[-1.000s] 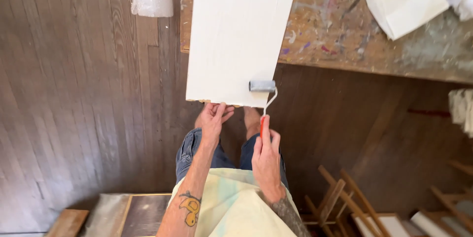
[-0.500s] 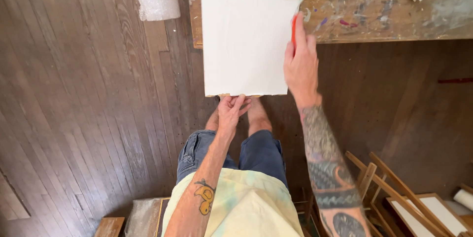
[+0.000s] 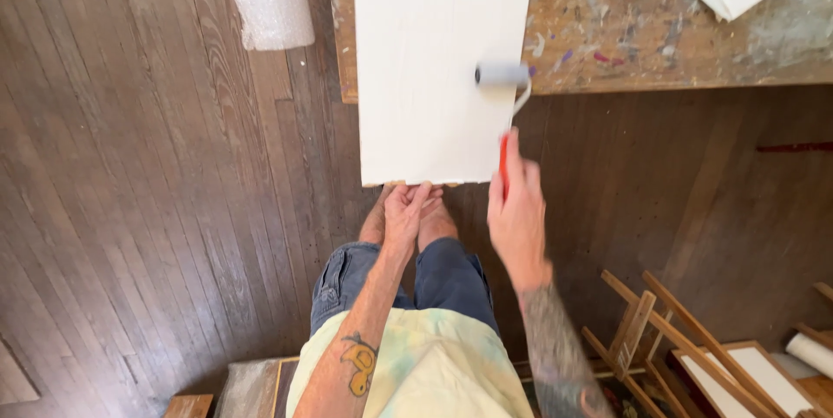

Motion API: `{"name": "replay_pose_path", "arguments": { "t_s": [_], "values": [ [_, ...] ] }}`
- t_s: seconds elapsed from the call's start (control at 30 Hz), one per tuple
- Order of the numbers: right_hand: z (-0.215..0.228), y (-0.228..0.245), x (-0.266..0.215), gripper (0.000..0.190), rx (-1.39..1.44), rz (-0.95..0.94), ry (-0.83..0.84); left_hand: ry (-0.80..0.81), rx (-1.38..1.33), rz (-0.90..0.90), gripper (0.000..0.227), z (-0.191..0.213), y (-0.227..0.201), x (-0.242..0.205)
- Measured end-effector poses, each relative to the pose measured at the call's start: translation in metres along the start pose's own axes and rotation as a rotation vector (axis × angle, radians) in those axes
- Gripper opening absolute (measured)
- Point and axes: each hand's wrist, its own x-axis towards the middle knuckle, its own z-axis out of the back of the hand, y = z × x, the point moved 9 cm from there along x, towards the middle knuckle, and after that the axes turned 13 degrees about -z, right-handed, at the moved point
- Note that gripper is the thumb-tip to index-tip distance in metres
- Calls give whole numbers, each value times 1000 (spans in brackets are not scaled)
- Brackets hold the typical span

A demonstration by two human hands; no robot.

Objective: Applying wood glue to a board and spreading it evenly with a roller

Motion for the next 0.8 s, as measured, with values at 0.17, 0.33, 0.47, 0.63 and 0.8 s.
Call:
{"name": "replay_pose_path", "arguments": {
  "t_s": [0.17, 0.33, 0.47, 0.63, 0.8],
  "values": [
    [15, 72, 138, 55, -24, 253, -160, 3, 17, 19, 23, -7, -21, -3],
    [21, 105, 213, 55, -63, 344, -211, -9, 18, 57, 23, -9, -30, -7],
    [20, 95, 152, 59, -79, 270, -108, -5, 13, 42, 24, -10, -28, -6],
    [1, 28, 18, 59, -151, 108, 43, -14, 4, 39, 25, -12, -35, -9],
    [-37, -63, -63, 67, -103, -131, 194, 35, 3, -28, 28, -8, -24, -2]
  ]
}}
